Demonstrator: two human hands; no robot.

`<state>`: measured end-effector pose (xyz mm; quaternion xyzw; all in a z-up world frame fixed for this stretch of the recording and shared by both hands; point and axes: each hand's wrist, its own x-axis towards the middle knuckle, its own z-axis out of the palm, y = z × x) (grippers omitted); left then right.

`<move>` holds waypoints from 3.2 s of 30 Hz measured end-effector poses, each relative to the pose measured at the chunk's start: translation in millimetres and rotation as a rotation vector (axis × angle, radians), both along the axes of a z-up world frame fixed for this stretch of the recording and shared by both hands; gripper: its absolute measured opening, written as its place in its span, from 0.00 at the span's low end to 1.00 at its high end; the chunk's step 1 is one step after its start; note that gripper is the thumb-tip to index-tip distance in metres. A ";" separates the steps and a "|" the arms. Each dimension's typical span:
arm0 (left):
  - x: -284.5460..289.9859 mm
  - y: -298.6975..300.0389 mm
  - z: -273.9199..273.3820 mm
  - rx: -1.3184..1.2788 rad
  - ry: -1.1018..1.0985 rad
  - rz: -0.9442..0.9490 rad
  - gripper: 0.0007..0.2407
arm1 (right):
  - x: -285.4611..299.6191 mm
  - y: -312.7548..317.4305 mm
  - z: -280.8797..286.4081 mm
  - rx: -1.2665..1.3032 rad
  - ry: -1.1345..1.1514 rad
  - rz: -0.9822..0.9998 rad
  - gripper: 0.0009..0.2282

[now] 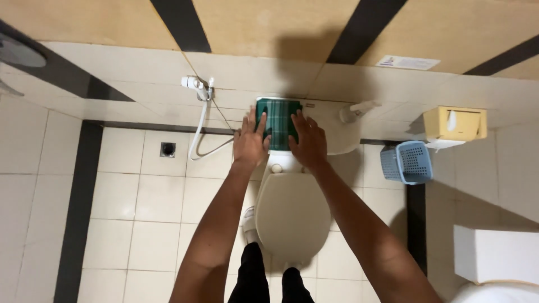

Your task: The person cleans a bathroom sink and toilet area. They first use a red scraper to clean the floor tiles near the wall, then place a green scrubber on the toilet tank. Finally, they use a yellow sponge to wipe the sink basin, faucet, and surrounding countertop.

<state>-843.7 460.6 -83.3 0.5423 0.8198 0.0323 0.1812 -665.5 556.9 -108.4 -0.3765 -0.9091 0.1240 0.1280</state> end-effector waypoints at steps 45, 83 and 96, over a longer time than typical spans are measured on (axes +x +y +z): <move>244.1 -181.4 144.2 0.215 -0.015 -0.271 0.32 | 333.9 -203.5 141.2 0.191 0.076 -0.181 0.35; 785.0 -325.6 125.8 0.035 -0.154 -1.323 0.31 | 816.1 -605.6 141.6 0.123 0.044 -1.214 0.30; 947.0 -369.5 74.6 -0.216 -0.088 -1.227 0.29 | 951.3 -592.7 77.0 -0.272 -0.140 -1.194 0.35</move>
